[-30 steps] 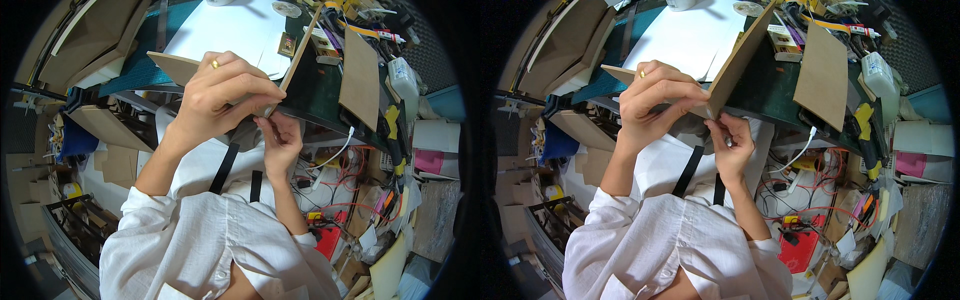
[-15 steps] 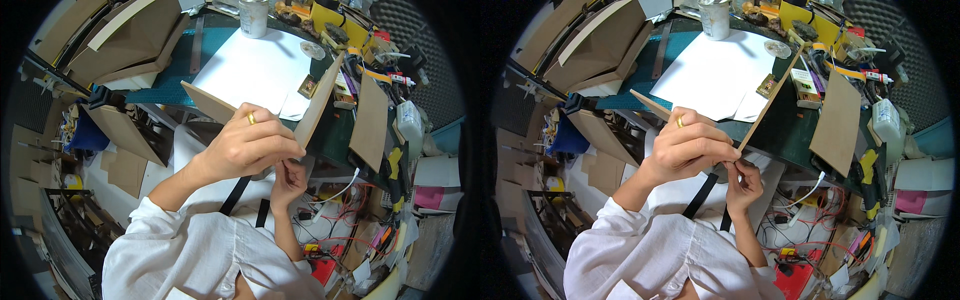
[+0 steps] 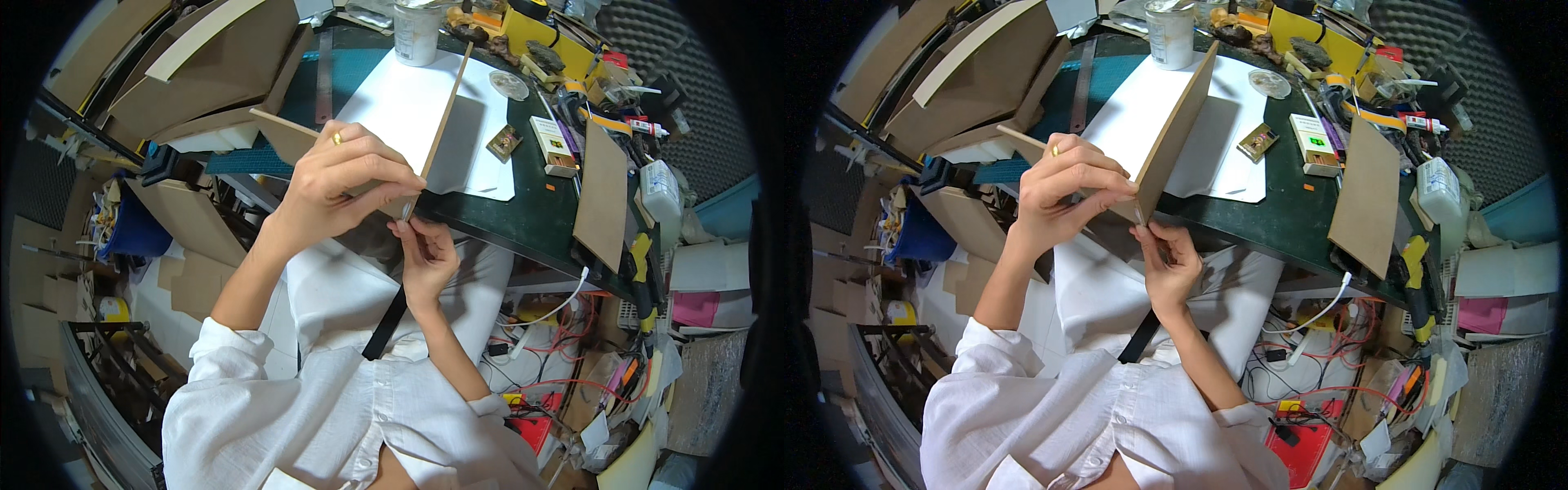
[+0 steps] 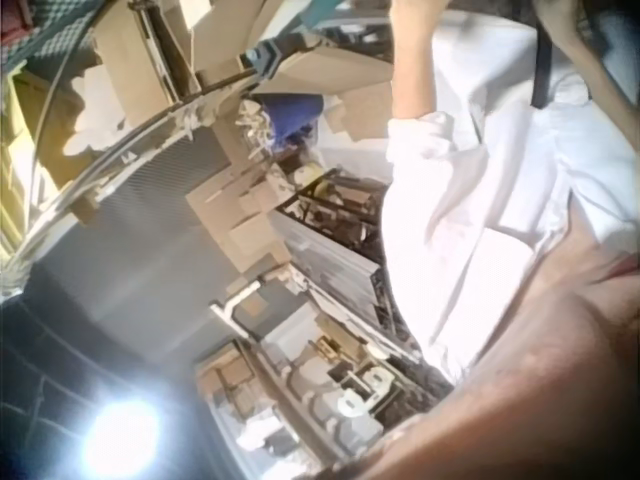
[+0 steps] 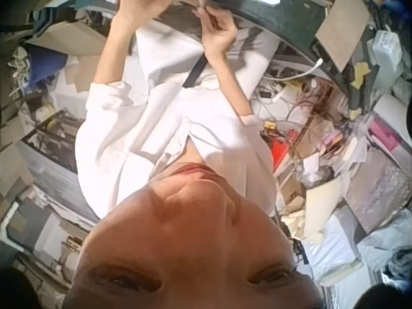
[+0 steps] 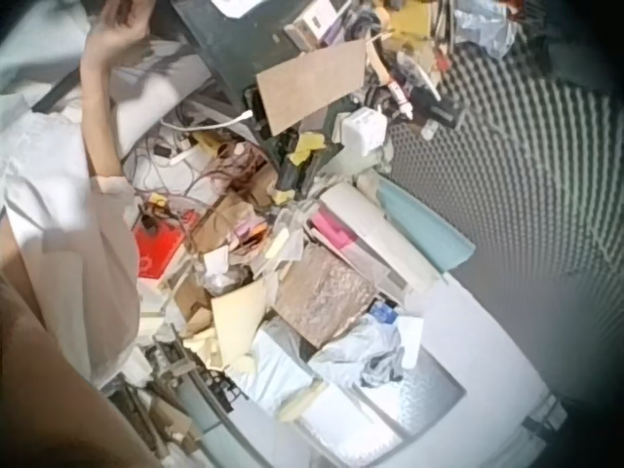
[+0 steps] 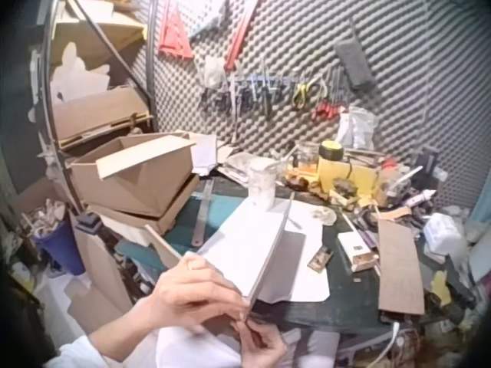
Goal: The person assembles a cardboard box by applying glue to the edges of a flat piece, folding it into shape, and securing the corners with a staple gun. The person handles the cardboard, glue, brush, and staple gun throughout the process.
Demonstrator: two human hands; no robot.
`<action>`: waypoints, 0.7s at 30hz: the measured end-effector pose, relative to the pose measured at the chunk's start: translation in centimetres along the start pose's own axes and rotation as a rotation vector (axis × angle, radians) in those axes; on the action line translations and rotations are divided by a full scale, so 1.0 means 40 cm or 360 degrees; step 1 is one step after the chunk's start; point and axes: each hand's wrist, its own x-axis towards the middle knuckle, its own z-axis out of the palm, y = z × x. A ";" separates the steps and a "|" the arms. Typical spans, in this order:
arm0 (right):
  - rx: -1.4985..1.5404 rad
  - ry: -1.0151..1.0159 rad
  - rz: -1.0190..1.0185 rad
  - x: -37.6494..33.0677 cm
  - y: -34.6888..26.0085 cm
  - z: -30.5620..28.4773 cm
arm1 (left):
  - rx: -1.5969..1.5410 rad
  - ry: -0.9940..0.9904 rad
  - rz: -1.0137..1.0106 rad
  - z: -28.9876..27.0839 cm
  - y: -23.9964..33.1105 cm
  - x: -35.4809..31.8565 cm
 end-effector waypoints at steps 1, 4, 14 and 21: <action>-0.0022 0.0012 0.0013 -0.002 0.004 0.006 | -0.0058 0.0005 -0.0015 -0.001 -0.019 -0.011; -0.0064 0.0042 0.0004 -0.001 0.017 0.023 | -0.0113 0.0035 0.0007 -0.008 -0.047 -0.020; -0.0108 0.0095 -0.0045 0.010 0.029 0.039 | -0.0069 0.0101 0.0087 -0.005 -0.063 -0.022; -0.0139 0.0119 -0.0119 0.006 0.052 0.045 | -0.0042 0.0092 0.0066 -0.009 -0.070 -0.028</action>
